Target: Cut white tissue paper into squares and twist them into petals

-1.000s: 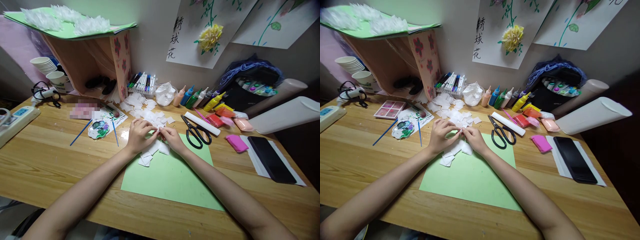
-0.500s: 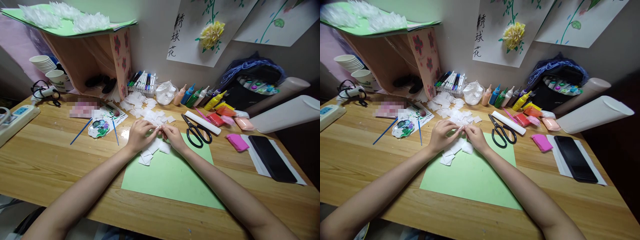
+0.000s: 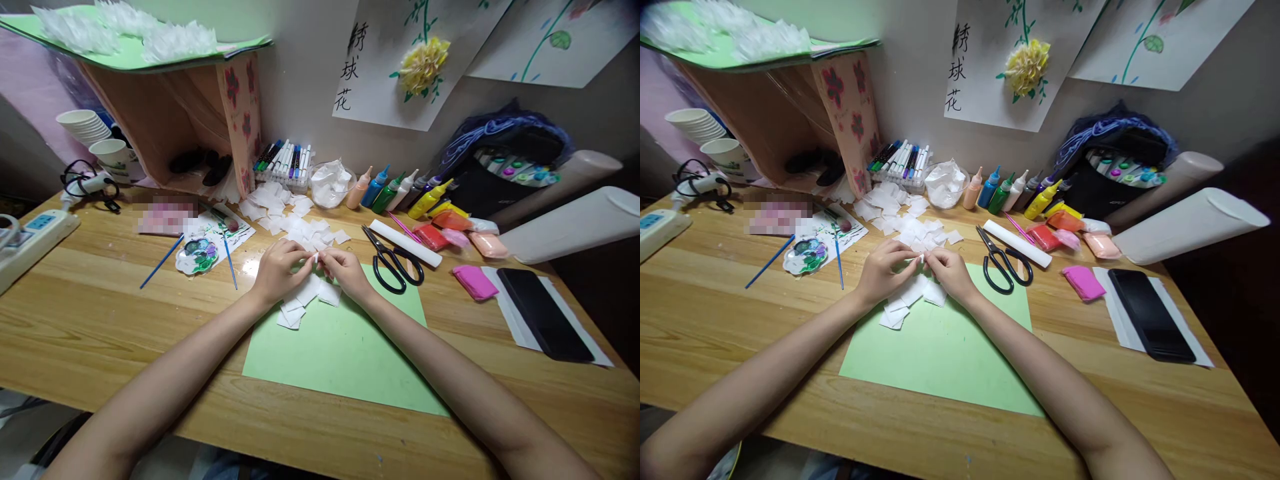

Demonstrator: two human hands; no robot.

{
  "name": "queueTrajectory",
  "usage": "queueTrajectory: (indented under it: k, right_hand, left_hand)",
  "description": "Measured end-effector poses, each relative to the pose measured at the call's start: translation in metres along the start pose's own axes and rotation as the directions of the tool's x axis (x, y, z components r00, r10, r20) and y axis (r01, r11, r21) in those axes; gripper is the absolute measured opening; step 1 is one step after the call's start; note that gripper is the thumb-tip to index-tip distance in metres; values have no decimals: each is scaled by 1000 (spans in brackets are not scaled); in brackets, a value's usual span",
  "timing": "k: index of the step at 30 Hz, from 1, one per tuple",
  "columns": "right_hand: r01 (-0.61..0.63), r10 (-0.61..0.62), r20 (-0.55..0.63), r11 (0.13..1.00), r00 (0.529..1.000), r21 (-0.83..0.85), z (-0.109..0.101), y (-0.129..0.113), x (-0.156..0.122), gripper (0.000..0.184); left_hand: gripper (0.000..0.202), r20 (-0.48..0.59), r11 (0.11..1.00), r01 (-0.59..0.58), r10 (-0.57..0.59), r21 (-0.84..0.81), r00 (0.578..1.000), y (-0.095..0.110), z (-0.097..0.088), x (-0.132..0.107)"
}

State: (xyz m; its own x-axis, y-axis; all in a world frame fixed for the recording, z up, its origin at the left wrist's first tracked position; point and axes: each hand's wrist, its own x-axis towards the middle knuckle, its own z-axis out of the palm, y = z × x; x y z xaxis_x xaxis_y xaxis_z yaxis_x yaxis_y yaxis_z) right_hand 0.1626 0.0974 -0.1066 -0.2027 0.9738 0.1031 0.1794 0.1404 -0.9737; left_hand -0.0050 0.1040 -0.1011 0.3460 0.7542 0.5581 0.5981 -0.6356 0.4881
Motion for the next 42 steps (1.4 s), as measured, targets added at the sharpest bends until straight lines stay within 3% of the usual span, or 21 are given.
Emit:
queueTrajectory:
  k: [10,17,28,35,38,40,42]
  right_hand:
    - [41,-41,34,999,999,-20,1,-1,0,24]
    - [46,-46,15,999,999,13,3,2,0,17]
    - [24,-24,13,999,1000,26,2,2,1,15]
    - [-2,3,-46,1000,999,19,2,3,0,19]
    - [7,-2,-112,999,994,45,1,5,2,20]
    - [1,9,-157,998,988,66,1,6,3,33]
    - [13,-9,-143,1000,990,27,1,5,4,34]
  left_hand:
    - [11,-35,999,8,-9,-39,999,-4,3,-2]
    - [10,-3,992,78,-79,-101,997,-3,3,-1]
    - [14,47,983,132,-127,-130,991,-2,1,0]
    - [15,114,975,149,-131,-164,985,-1,-1,2]
    - [18,63,943,218,-209,-250,976,-3,-1,4]
    - [22,28,906,296,-302,-303,953,-5,-2,5]
    - [24,40,862,362,-373,-355,927,-8,-3,7]
